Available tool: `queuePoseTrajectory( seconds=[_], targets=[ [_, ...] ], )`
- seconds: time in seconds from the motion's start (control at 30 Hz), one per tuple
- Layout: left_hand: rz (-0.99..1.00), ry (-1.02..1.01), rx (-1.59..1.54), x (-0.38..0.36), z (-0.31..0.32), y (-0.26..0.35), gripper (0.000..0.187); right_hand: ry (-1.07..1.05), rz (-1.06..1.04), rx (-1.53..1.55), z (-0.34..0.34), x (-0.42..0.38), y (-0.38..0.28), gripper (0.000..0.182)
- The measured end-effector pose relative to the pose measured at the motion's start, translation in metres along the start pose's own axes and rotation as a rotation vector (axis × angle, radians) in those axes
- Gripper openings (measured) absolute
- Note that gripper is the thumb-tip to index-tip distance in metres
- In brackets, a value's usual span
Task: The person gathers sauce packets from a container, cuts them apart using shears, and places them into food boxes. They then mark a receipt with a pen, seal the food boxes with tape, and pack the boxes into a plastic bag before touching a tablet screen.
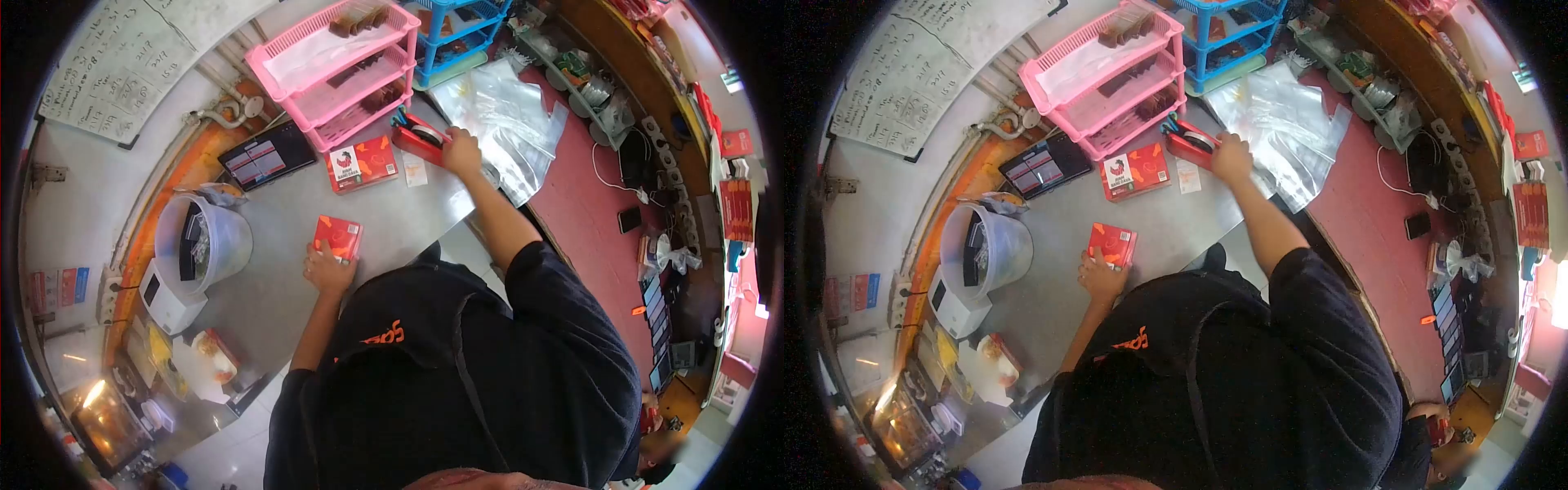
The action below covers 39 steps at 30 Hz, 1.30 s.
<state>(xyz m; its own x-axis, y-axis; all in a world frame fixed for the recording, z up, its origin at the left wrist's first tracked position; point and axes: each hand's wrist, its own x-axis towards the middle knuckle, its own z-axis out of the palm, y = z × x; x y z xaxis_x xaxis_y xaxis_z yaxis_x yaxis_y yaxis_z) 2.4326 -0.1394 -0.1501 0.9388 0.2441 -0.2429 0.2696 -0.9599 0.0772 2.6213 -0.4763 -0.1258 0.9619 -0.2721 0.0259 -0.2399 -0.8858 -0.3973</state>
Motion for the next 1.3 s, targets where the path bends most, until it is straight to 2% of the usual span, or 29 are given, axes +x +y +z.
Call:
queuePoseTrajectory(
  seconds=[0.03,0.13,0.23,0.27,0.37,0.4,0.47,0.57,0.63,0.7,0.77,0.83,0.87,0.93,1.0,1.03,1.1,1.2,1.3],
  targets=[
    [-0.018,-0.043,0.003,0.001,-0.002,0.008,0.092,-0.157,0.035,-0.020,-0.005,0.019,0.011,0.031],
    [-0.087,-0.195,-0.001,0.010,-0.015,0.036,0.095,-0.363,-0.070,-0.056,0.004,0.055,0.026,0.022],
    [-0.115,-0.292,-0.022,0.018,-0.016,0.051,0.100,-0.480,-0.072,-0.124,0.015,0.077,0.036,0.023],
    [-0.112,-0.312,-0.030,0.018,-0.016,0.054,0.101,-0.448,-0.141,-0.095,0.013,0.076,0.039,0.023],
    [-0.082,-0.228,-0.021,0.017,-0.014,0.065,0.102,-0.331,-0.114,0.260,-0.002,0.061,0.052,0.023],
    [-0.072,-0.159,-0.043,0.016,-0.009,0.066,0.101,-0.376,-0.048,0.337,-0.001,0.060,0.068,0.025],
    [-0.044,-0.020,-0.079,0.013,0.006,0.065,0.100,-0.332,-0.039,0.258,-0.012,0.044,0.092,0.023],
    [-0.064,0.046,-0.107,0.010,0.009,0.070,0.097,-0.414,0.172,0.485,-0.005,0.025,0.125,0.024],
    [-0.091,0.075,-0.120,0.012,0.014,0.076,0.097,-0.320,0.105,0.511,0.019,0.024,0.129,0.018],
    [-0.118,0.107,-0.147,0.011,0.020,0.081,0.097,-0.258,0.042,0.563,0.056,0.030,0.149,0.021],
    [-0.134,0.136,-0.173,0.014,0.025,0.081,0.097,-0.167,0.034,0.295,0.058,0.033,0.168,0.022],
    [-0.160,0.188,-0.197,0.015,0.034,0.084,0.098,-0.254,-0.005,0.433,0.033,0.017,0.158,0.018],
    [-0.190,0.191,-0.194,0.017,0.031,0.089,0.098,-0.388,0.031,0.587,0.032,0.007,0.145,0.013],
    [-0.235,0.177,-0.190,0.012,0.026,0.098,0.099,-0.487,-0.272,0.803,0.056,-0.023,0.112,0.010],
    [-0.294,0.134,-0.194,0.012,0.017,0.110,0.101,-0.823,-0.217,0.829,0.058,-0.058,0.038,0.008],
    [-0.322,0.117,-0.202,0.014,0.017,0.115,0.102,-0.842,-0.287,0.914,0.078,-0.076,0.010,0.011],
    [-0.361,0.097,-0.235,0.019,0.024,0.118,0.103,-0.882,-0.403,0.866,0.104,-0.100,-0.031,0.020],
    [-0.378,0.042,-0.252,0.021,0.020,0.115,0.104,-0.783,-0.356,0.460,0.092,-0.107,-0.060,0.031],
    [-0.325,-0.009,-0.321,0.023,0.013,0.099,0.106,-0.775,-0.245,0.402,0.083,-0.099,-0.063,0.038]
  ],
)
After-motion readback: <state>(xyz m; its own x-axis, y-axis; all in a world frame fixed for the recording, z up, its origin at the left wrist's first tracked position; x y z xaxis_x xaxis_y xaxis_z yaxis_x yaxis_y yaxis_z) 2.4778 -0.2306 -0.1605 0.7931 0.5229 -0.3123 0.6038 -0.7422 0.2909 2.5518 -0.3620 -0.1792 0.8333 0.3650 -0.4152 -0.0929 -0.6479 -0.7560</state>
